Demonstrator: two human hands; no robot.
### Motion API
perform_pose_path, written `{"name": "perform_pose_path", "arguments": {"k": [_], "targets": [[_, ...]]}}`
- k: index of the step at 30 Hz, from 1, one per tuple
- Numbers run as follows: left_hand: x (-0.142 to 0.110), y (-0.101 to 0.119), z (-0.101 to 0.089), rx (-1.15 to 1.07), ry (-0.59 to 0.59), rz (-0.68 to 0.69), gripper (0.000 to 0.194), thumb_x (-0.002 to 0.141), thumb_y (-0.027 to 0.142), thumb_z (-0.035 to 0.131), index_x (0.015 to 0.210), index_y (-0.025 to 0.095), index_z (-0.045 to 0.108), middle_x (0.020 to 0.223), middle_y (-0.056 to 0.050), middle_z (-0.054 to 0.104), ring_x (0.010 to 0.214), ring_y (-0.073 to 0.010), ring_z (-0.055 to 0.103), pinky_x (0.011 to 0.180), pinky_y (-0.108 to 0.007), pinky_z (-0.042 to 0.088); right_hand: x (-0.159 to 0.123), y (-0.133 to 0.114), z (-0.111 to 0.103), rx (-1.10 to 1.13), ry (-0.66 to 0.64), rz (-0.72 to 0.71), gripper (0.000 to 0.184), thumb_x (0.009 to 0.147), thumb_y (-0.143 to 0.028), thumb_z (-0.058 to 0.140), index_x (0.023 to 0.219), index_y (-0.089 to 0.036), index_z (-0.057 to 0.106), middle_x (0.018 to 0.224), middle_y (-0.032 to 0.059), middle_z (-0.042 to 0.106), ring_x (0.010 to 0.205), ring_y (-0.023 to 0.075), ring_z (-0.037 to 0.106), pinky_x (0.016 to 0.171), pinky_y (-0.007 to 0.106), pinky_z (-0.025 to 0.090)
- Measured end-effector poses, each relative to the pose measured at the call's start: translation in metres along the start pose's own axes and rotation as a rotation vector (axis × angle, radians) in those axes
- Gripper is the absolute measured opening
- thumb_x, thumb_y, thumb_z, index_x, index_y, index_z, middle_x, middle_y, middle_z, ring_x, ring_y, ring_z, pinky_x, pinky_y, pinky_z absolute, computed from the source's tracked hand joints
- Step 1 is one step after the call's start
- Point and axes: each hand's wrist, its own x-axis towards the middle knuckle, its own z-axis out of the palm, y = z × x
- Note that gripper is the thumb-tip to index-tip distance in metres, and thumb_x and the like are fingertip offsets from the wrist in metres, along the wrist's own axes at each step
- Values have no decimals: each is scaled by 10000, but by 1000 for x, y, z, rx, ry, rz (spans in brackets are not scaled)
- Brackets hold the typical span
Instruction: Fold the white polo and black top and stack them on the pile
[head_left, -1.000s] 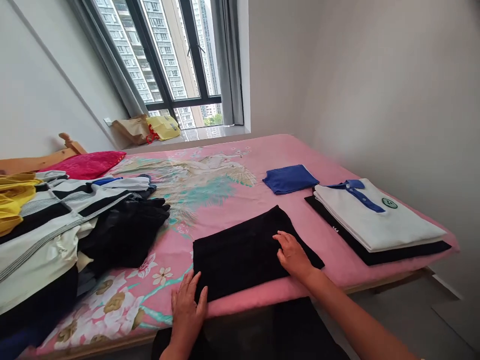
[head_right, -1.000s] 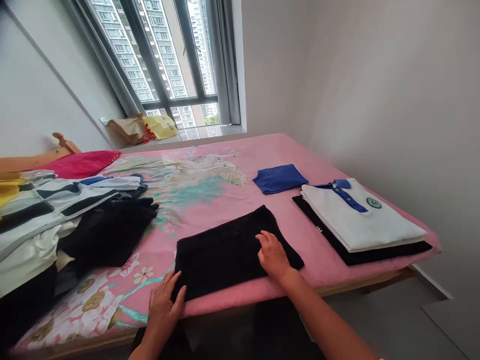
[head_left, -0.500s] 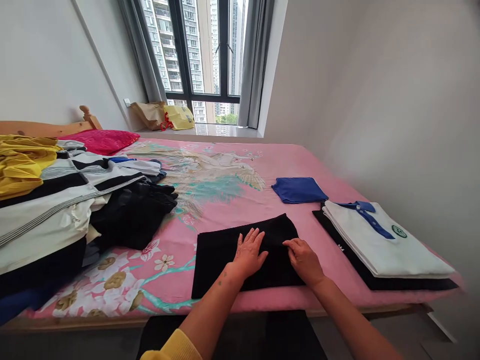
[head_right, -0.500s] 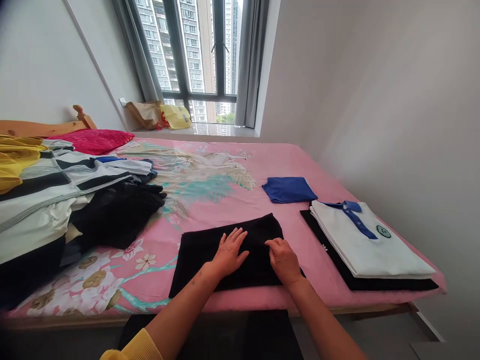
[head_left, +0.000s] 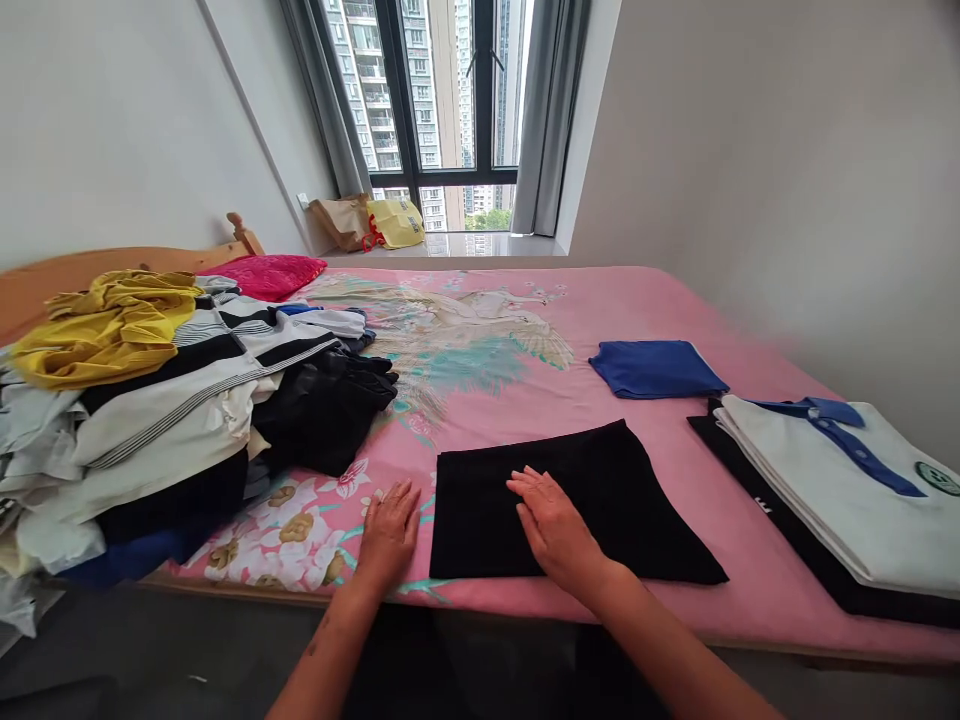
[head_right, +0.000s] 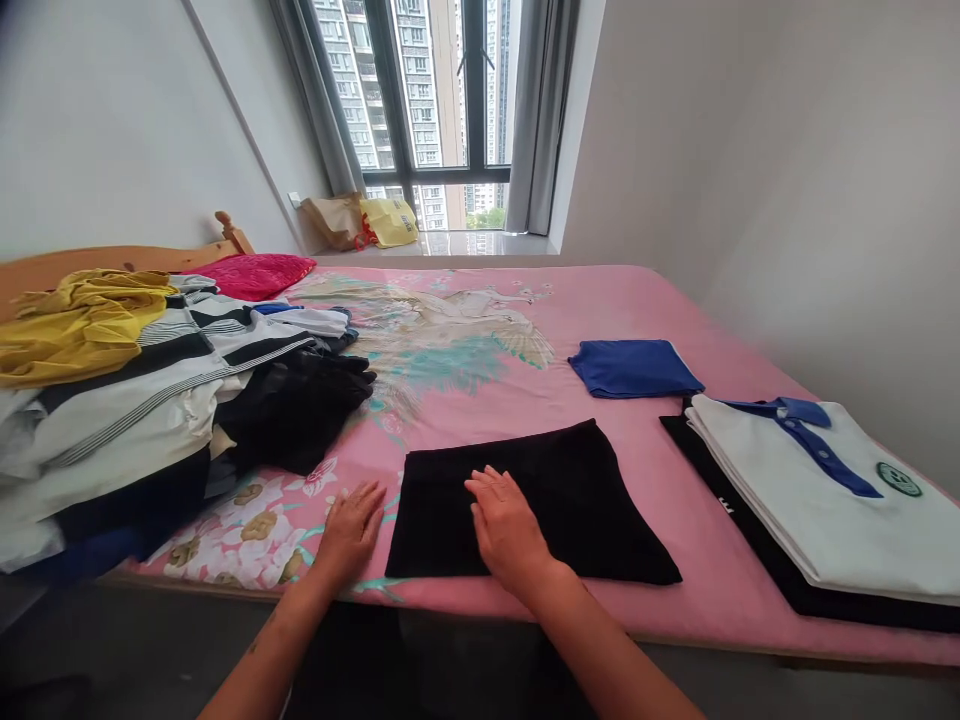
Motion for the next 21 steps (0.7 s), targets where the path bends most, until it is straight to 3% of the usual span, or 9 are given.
{"name": "perform_pose_path", "arguments": {"k": [2, 5, 9, 16, 21], "targets": [[-7, -8, -7, 73, -109, 70, 467, 843, 344, 466, 1295, 231, 502, 1410, -90, 443, 1326, -264, 355, 1105, -526, 182, 19, -15, 24, 69, -30, -4, 381, 909, -193, 349, 1251, -172, 516, 1335, 82, 510, 1302, 209, 383, 1107, 473, 286], [-10, -5, -16, 135, -254, 108, 618, 789, 392, 536, 1377, 266, 392, 1477, -80, 328, 1371, -263, 263, 1119, -519, 93, 37, -18, 64, 158, -24, 37, 409, 900, -202, 354, 1282, -179, 495, 1358, 93, 486, 1310, 226, 372, 1096, 489, 295], [-5, 4, -15, 147, -296, 90, 603, 808, 396, 505, 1388, 325, 355, 1506, -49, 269, 1387, -251, 220, 1115, -534, 25, 41, -8, 100, 180, 11, 68, 421, 879, -157, 357, 1270, -178, 513, 1338, 96, 507, 1306, 228, 377, 1101, 502, 272], [5, 25, -3, 160, -157, -65, 483, 885, 363, 403, 1367, 345, 385, 1509, -75, 262, 1387, -237, 223, 1091, -586, 23, 39, -3, 105, 216, 44, 89, 416, 901, -167, 319, 1262, -164, 525, 1313, 86, 532, 1291, 205, 399, 1113, 461, 264], [17, 42, 13, 81, -157, -18, 473, 888, 268, 393, 1360, 256, 411, 1503, -107, 268, 1377, -233, 251, 1107, -556, 72, 43, -5, 101, 346, 98, 143, 391, 928, -301, 360, 1256, -186, 541, 1289, 80, 556, 1265, 206, 436, 1115, 453, 263]]}}
